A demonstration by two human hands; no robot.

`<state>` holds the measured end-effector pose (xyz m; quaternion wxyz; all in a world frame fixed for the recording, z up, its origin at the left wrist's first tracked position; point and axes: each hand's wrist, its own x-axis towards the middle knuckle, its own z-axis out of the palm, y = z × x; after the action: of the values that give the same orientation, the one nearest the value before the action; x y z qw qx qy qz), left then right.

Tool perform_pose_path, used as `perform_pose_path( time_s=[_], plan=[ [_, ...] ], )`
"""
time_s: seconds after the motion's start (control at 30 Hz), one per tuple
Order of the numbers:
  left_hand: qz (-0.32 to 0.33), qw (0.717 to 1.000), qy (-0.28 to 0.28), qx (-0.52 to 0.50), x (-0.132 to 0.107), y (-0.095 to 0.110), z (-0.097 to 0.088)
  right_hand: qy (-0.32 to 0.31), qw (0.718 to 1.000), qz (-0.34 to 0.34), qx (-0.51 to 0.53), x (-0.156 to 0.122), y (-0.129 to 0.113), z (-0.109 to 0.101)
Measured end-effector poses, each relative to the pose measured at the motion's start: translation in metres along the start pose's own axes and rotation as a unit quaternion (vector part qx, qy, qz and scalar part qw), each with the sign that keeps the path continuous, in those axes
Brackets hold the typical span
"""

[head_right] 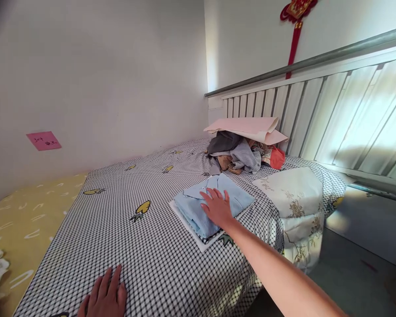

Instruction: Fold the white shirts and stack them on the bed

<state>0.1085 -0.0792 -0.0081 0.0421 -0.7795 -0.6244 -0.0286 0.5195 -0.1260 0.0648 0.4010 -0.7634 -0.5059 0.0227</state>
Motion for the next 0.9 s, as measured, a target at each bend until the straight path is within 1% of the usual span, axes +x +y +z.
perform_pose_path(
  time_s=[0.03,0.1,0.17,0.2,0.27,0.33,0.4,0.47,0.6,0.63,0.67,0.77,0.83,0.9],
  plan=[
    [0.002,1.000,0.002,0.000,-0.001,0.000,0.000,0.001,1.000,0.015,-0.001,0.005,0.004,0.001],
    [0.002,1.000,0.005,0.003,-0.002,0.001,-0.001,-0.020,0.999,0.042,0.011,0.011,0.011,0.004],
    [-0.012,1.000,0.007,0.005,-0.003,0.003,-0.003,-0.040,0.998,0.054,0.006,0.008,0.013,0.008],
    [-0.020,1.000,0.000,0.003,-0.002,0.005,-0.004,-0.046,0.998,0.049,-0.011,0.005,0.011,0.010],
    [-0.027,0.999,-0.018,-0.008,-0.002,0.007,-0.005,-0.057,0.996,0.004,-0.073,-0.005,0.001,0.013],
    [-0.021,0.999,-0.023,-0.020,-0.002,0.007,-0.004,-0.076,0.983,-0.071,-0.154,-0.016,-0.015,0.018],
    [-0.015,1.000,0.004,-0.023,-0.004,0.007,-0.001,-0.094,0.962,-0.134,-0.217,-0.025,-0.031,0.024],
    [-0.003,0.999,0.048,-0.021,-0.007,0.006,0.004,-0.121,0.944,-0.156,-0.263,-0.029,-0.041,0.033],
    [0.012,0.994,0.105,-0.034,-0.009,0.006,0.013,-0.201,0.916,-0.112,-0.330,-0.026,-0.043,0.051],
    [0.011,0.993,0.115,-0.038,-0.009,0.007,0.014,-0.203,0.912,-0.109,-0.338,-0.026,-0.043,0.055],
    [0.010,0.991,0.125,-0.041,-0.009,0.008,0.015,-0.191,0.912,-0.116,-0.344,-0.027,-0.044,0.057],
    [-0.004,0.988,0.141,-0.058,-0.011,0.014,0.012,-0.113,0.918,-0.185,-0.333,-0.044,-0.057,0.071],
    [-0.025,0.987,0.140,-0.081,-0.014,0.019,0.008,-0.083,0.922,-0.235,-0.298,-0.070,-0.069,0.090],
    [-0.041,0.983,0.133,-0.116,-0.018,0.023,0.005,-0.103,0.925,-0.267,-0.252,-0.107,-0.081,0.118]
  ],
)
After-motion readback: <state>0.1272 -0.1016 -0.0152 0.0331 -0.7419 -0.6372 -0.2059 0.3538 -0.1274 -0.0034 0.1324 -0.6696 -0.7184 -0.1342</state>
